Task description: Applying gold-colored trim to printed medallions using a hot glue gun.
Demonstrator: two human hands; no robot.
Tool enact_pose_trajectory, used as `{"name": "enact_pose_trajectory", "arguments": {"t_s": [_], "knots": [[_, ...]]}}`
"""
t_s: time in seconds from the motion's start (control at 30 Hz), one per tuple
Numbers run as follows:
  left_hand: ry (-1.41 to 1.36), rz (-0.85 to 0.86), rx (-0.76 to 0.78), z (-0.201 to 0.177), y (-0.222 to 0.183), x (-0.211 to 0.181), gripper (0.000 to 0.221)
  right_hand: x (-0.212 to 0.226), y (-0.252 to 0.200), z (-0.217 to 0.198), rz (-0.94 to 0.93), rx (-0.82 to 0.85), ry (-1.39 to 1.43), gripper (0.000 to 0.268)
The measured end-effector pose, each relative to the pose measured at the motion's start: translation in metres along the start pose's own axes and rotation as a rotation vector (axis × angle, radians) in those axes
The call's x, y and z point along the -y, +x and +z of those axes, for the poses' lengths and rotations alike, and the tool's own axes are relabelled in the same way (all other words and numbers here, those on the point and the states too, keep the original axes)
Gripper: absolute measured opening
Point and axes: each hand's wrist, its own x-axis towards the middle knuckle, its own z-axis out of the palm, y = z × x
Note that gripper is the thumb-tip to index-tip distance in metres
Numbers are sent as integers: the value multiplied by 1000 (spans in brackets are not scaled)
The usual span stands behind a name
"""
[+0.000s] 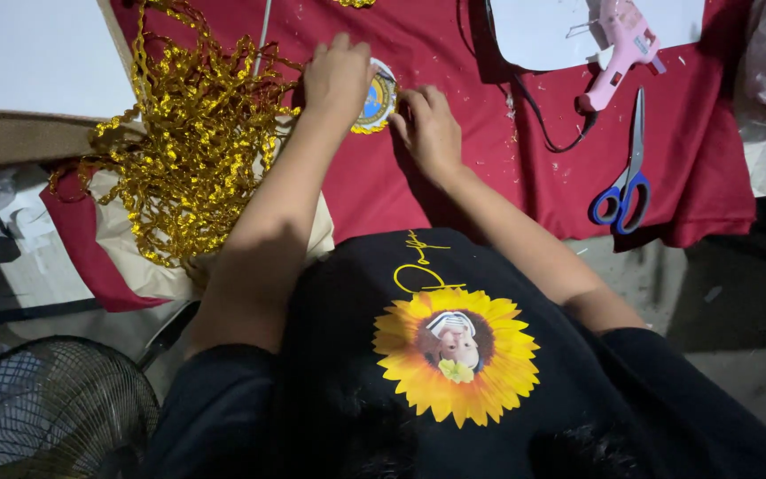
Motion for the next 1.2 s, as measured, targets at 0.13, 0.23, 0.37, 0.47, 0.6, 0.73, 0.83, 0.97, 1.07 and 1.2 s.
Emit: {"name": "enact_pose_trajectory", "arguments": {"t_s": [0.13, 0.23, 0.37, 0.47, 0.6, 0.73, 0.83, 0.97, 1.07, 1.2], "knots": [[-40, -121, 141, -10, -12, -2, 28, -8, 2, 0, -12, -5, -13, 34], [-16, -179, 196, -8, -20, 4, 23, -15, 5, -2, -44, -5, -20, 32], [-12, -242, 363, -18, -26, 3, 27, -19, 15, -9, -114, 31, -11, 31], [-19, -311, 435, -28, -32, 1, 28, -20, 19, -11, -158, 63, -7, 29], [-38, 34, -173, 0, -40, 10, 42, -16, 21, -10, -198, 75, -22, 23], [-250, 112, -189, -10, -42, -2, 19, -13, 16, -6, -214, 77, 3, 25], [-237, -39, -144, 14, -34, 8, 10, -11, 15, -5, -229, 71, 9, 30], [-240, -80, -92, 22, -26, 15, 13, -8, 15, -5, -226, 95, -22, 36], [-253, -109, -15, 19, -19, 14, 17, -6, 16, -5, -230, 113, -48, 39], [-277, -235, 162, 7, -11, 9, 21, -7, 16, -4, -250, 115, -84, 42]]}}
